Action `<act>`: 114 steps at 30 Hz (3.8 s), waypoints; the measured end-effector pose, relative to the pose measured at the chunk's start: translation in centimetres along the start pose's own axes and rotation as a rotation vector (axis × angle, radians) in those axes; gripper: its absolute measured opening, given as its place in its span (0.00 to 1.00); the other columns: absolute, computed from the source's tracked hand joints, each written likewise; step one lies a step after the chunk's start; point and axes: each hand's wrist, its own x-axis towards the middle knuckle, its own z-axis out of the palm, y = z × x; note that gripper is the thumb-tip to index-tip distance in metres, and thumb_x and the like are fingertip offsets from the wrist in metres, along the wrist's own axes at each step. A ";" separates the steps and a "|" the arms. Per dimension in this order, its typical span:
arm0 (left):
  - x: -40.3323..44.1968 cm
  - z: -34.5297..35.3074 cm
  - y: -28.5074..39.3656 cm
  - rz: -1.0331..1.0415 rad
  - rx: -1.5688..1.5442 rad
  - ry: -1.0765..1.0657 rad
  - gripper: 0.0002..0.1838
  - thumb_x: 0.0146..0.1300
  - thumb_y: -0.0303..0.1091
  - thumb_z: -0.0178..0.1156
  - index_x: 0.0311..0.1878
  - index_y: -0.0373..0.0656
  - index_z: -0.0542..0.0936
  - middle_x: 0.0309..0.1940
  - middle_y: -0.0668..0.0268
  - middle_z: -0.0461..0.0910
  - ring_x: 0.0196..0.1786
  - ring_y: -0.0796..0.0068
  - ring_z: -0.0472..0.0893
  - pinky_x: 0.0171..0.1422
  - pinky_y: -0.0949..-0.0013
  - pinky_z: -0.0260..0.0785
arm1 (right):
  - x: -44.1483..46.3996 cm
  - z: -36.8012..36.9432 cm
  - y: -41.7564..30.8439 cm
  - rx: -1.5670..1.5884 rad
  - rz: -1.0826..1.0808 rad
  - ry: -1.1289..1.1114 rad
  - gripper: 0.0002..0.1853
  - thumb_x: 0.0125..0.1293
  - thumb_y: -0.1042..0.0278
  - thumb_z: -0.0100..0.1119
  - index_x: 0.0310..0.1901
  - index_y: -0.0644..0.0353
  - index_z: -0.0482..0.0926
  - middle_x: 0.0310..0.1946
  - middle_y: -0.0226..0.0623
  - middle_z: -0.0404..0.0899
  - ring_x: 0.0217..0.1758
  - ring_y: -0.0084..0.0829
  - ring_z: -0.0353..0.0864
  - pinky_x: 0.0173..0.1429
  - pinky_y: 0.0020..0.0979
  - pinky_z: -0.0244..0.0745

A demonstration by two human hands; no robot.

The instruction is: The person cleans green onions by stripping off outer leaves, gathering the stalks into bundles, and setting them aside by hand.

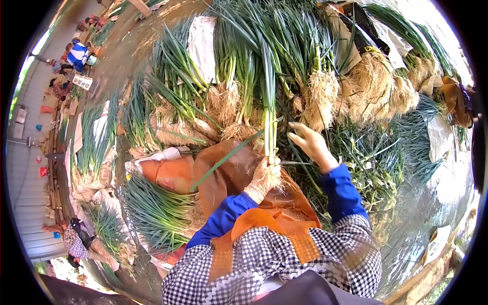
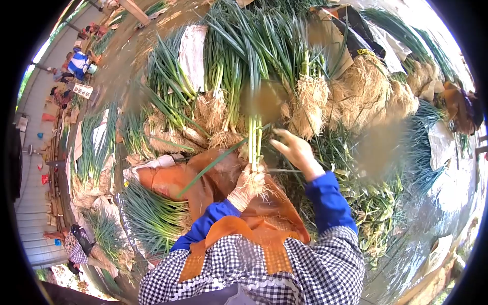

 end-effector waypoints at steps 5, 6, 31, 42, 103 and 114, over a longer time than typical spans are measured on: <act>0.2 -0.3 0.3 0.069 -0.025 0.052 0.11 0.71 0.41 0.43 0.42 0.47 0.71 0.24 0.67 0.68 0.19 0.77 0.67 0.19 0.75 0.63 | 7.7 6.8 1.6 0.478 0.054 -0.267 0.30 0.64 0.47 0.54 0.55 0.69 0.71 0.43 0.49 0.79 0.45 0.41 0.80 0.53 0.34 0.73; 0.2 -0.3 0.7 0.077 -0.025 0.050 0.11 0.71 0.41 0.43 0.42 0.47 0.71 0.24 0.67 0.68 0.19 0.77 0.67 0.19 0.75 0.63 | 7.9 9.1 3.6 0.287 -0.148 -0.053 0.21 0.65 0.53 0.54 0.44 0.66 0.77 0.36 0.42 0.80 0.39 0.39 0.80 0.42 0.34 0.76; 1.5 -1.5 -0.4 0.244 0.026 0.245 0.07 0.69 0.34 0.47 0.42 0.42 0.71 0.24 0.68 0.69 0.23 0.76 0.71 0.26 0.75 0.69 | -7.4 3.1 0.7 -0.508 -0.510 -0.538 0.14 0.66 0.54 0.47 0.27 0.47 0.77 0.18 0.34 0.75 0.19 0.31 0.76 0.21 0.34 0.71; 2.8 -0.9 -1.9 0.646 0.648 0.333 0.26 0.60 0.21 0.50 0.63 0.40 0.62 0.41 0.67 0.74 0.36 0.77 0.74 0.44 0.75 0.70 | -2.5 0.4 -2.9 -0.309 -0.190 -0.100 0.11 0.59 0.56 0.61 0.39 0.51 0.79 0.25 0.33 0.79 0.27 0.36 0.80 0.33 0.35 0.73; -0.7 -0.4 -0.9 0.110 0.042 -0.041 0.08 0.58 0.29 0.57 0.39 0.37 0.76 0.44 0.54 0.76 0.43 0.66 0.77 0.47 0.72 0.75 | -4.0 -1.2 2.9 0.284 0.378 -0.247 0.25 0.65 0.42 0.50 0.47 0.57 0.78 0.34 0.36 0.82 0.36 0.28 0.80 0.43 0.31 0.75; 0.3 1.7 -2.9 0.396 0.695 0.423 0.11 0.54 0.25 0.62 0.41 0.43 0.75 0.31 0.70 0.77 0.34 0.78 0.77 0.41 0.73 0.72 | -2.0 7.3 0.7 0.604 0.304 0.060 0.17 0.67 0.57 0.51 0.42 0.65 0.79 0.25 0.41 0.81 0.25 0.31 0.78 0.32 0.29 0.73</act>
